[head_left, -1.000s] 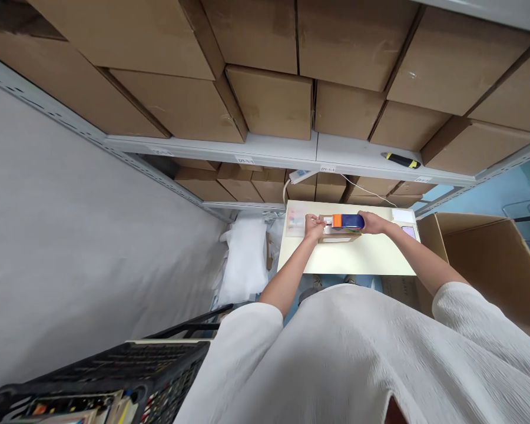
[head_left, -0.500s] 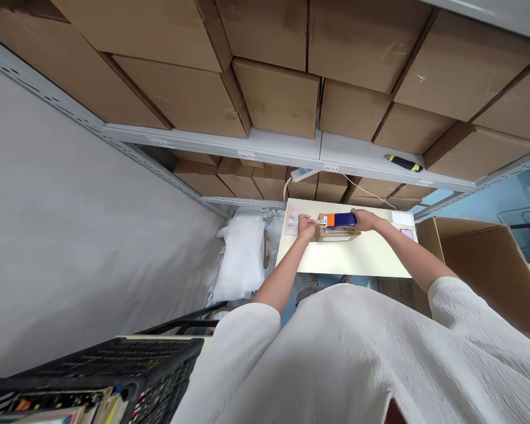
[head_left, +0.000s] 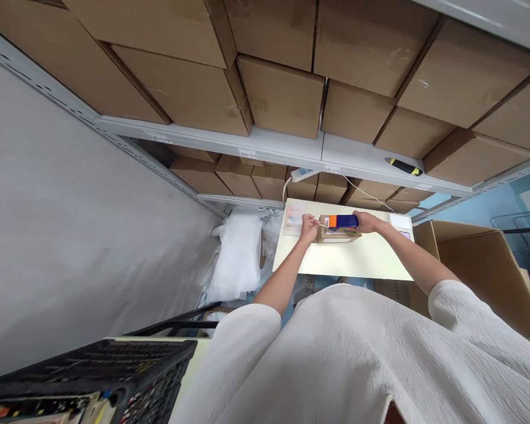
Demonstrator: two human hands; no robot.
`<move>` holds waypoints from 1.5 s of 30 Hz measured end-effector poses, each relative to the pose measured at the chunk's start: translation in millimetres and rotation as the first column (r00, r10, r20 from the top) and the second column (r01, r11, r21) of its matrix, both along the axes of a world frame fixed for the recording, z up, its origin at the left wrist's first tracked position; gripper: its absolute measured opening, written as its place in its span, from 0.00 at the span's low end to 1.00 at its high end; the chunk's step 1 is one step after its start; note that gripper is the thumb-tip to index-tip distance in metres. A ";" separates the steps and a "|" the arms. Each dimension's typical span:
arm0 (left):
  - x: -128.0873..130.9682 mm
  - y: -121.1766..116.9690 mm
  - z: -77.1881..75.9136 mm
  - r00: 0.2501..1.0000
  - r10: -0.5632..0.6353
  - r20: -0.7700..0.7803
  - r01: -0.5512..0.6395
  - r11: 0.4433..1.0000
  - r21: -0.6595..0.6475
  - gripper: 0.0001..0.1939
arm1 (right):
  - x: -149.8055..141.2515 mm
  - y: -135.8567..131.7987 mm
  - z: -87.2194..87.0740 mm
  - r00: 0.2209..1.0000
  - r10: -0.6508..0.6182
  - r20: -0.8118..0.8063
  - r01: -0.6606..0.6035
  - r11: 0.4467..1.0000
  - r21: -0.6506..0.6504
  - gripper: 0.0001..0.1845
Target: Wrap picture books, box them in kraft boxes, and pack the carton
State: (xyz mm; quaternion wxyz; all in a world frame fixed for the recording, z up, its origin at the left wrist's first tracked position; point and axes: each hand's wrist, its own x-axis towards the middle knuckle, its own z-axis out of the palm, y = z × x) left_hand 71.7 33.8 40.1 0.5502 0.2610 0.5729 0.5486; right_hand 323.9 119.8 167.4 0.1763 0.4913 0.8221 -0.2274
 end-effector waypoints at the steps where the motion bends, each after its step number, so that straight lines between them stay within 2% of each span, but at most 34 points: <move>1: 0.3 -0.1 -1.7 1.000 -0.001 -0.030 0.001 1.000 -0.016 0.21 | 0.2 -0.7 1.0 1.000 0.004 0.007 -0.004 1.000 0.002 0.24; 6: 1.3 0.4 -7.4 0.986 -0.034 -0.166 0.030 0.999 -0.026 0.22 | -1.3 -3.9 10.4 0.999 0.027 0.034 -0.028 0.999 0.025 0.23; 12: 5.8 0.0 -8.5 0.980 -0.098 -0.172 0.099 0.995 -0.002 0.22 | -2.4 -0.7 24.2 0.997 0.060 0.045 -0.063 0.996 0.064 0.22; 15: 8.3 0.1 -9.9 0.978 -0.052 -0.200 0.049 0.999 -0.020 0.21 | -6.8 2.7 24.0 0.991 0.102 0.087 -0.111 0.989 0.095 0.22; 20: 11.6 -4.5 -13.0 0.964 0.061 -0.258 -0.093 0.989 -0.112 0.22 | -18.2 6.4 17.6 0.973 0.158 0.167 -0.171 0.983 0.063 0.20; 27: 12.9 -14.7 -20.1 0.966 0.168 -0.197 -0.185 0.980 -0.072 0.23 | -24.0 8.2 20.7 0.960 0.184 0.212 -0.199 0.979 0.049 0.21; 33: 9.4 -20.6 -35.3 0.974 0.198 -0.110 -0.206 0.976 -0.064 0.24 | -37.3 -0.1 30.2 0.936 0.224 0.271 -0.249 0.967 0.062 0.22; 40: 7.7 -25.9 -54.9 0.969 0.240 -0.050 -0.243 0.968 -0.055 0.24 | -60.5 -6.2 32.1 0.905 0.251 0.344 -0.284 0.958 0.049 0.25; 45: 12.1 -23.7 -60.0 0.966 0.245 -0.077 -0.252 0.962 -0.104 0.23 | -70.0 -8.0 31.6 0.889 0.247 0.386 -0.287 0.957 0.048 0.25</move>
